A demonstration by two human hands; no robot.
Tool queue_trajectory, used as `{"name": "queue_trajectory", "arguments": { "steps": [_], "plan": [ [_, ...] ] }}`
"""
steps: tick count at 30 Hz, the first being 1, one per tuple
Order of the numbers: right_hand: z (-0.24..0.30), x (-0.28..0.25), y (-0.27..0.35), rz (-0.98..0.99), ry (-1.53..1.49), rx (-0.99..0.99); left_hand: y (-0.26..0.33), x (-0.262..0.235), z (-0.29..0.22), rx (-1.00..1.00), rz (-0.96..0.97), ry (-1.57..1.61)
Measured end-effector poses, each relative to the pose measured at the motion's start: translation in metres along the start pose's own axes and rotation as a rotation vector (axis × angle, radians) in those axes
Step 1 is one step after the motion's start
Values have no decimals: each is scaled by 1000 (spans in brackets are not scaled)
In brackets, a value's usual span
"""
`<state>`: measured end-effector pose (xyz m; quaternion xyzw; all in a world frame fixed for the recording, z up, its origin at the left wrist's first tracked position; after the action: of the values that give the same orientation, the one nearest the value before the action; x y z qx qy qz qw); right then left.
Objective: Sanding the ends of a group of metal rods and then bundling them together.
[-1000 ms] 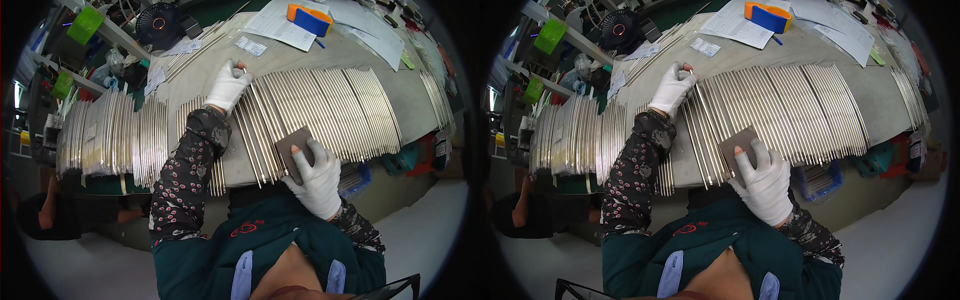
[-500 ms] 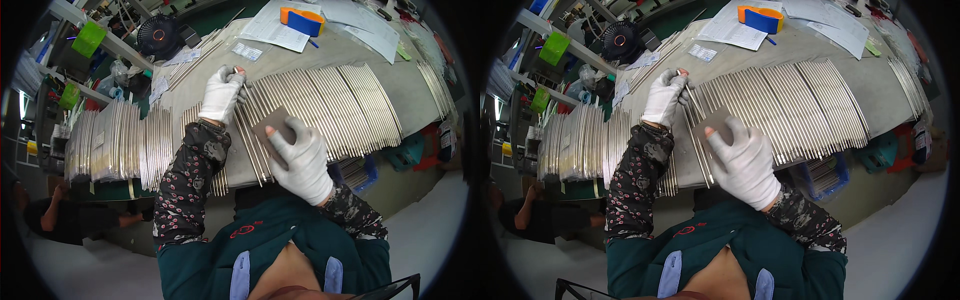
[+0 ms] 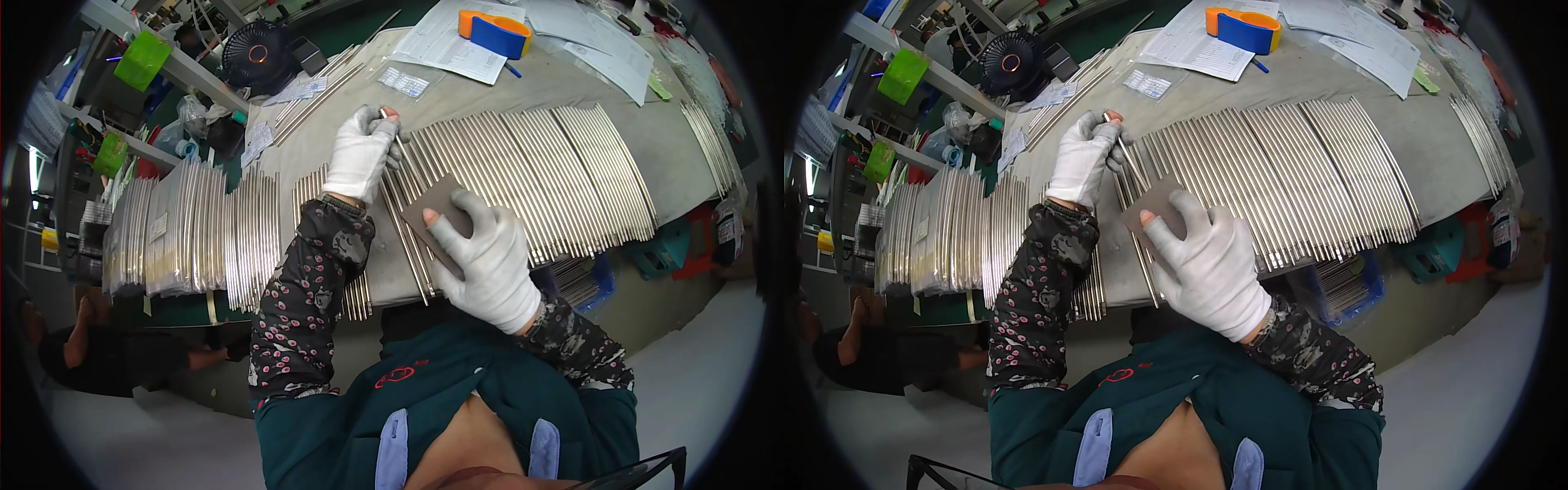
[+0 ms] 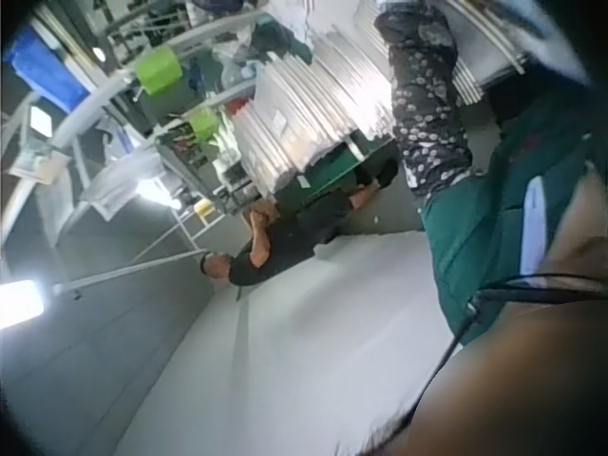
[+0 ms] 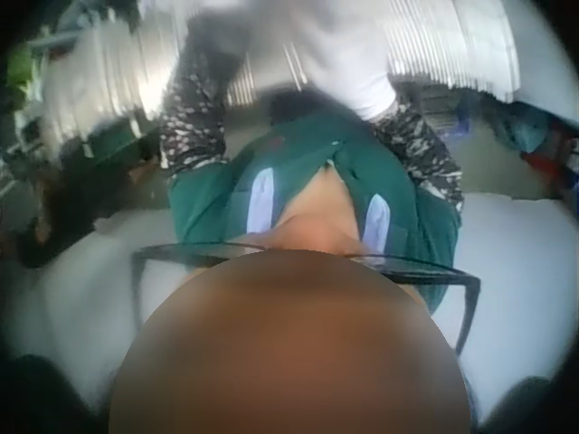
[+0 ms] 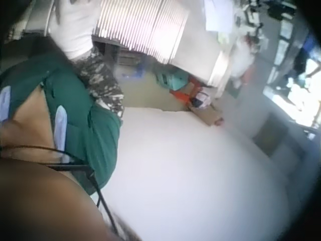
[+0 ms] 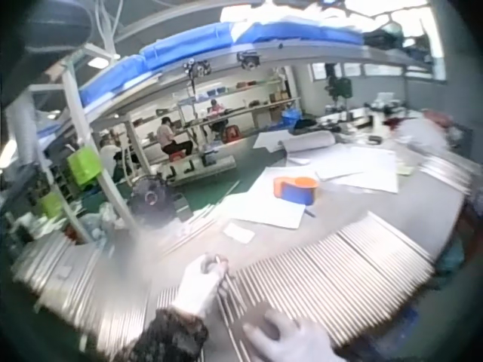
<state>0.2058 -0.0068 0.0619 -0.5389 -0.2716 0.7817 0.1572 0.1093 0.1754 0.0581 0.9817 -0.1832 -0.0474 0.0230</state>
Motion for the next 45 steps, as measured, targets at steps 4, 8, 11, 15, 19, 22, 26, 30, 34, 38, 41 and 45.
{"name": "queue_trajectory", "arguments": {
  "steps": [4,8,11,15,19,22,26,30,34,38,41,45],
  "plan": [
    [-46,-5,-4,-84,246,202,-2,0,2,-12,2,26],
    [-1,5,-2,6,3,3,-2,-3,0,21,-30,18],
    [-45,2,-7,-30,285,211,-1,-4,1,7,-14,10],
    [-3,1,-6,9,-41,-8,-1,-5,-1,27,5,23],
    [-50,4,-11,10,254,236,-3,-5,0,-6,4,12],
    [-11,2,-8,-10,38,47,0,-4,1,10,13,18],
    [-46,2,-7,5,241,191,1,0,1,-9,26,7],
    [-22,0,-5,-13,21,34,-2,0,1,-11,51,-1],
    [-59,-15,-2,-26,211,214,-9,2,7,-59,57,16],
    [-73,-33,16,-115,110,199,-32,-3,25,-17,56,-413],
    [-77,-38,30,-130,27,205,-42,-8,43,15,10,-709],
    [-89,-52,49,-147,75,303,-13,10,10,118,-44,-1213]
  ]
}}
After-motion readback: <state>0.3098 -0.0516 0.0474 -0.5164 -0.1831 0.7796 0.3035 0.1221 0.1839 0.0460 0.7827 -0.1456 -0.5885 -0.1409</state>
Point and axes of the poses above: each hand's wrist, its own y-axis away from the middle knuckle, its own x-axis out of the palm, z = x × y, the point moved 3 cm from there along -y, towards the middle knuckle
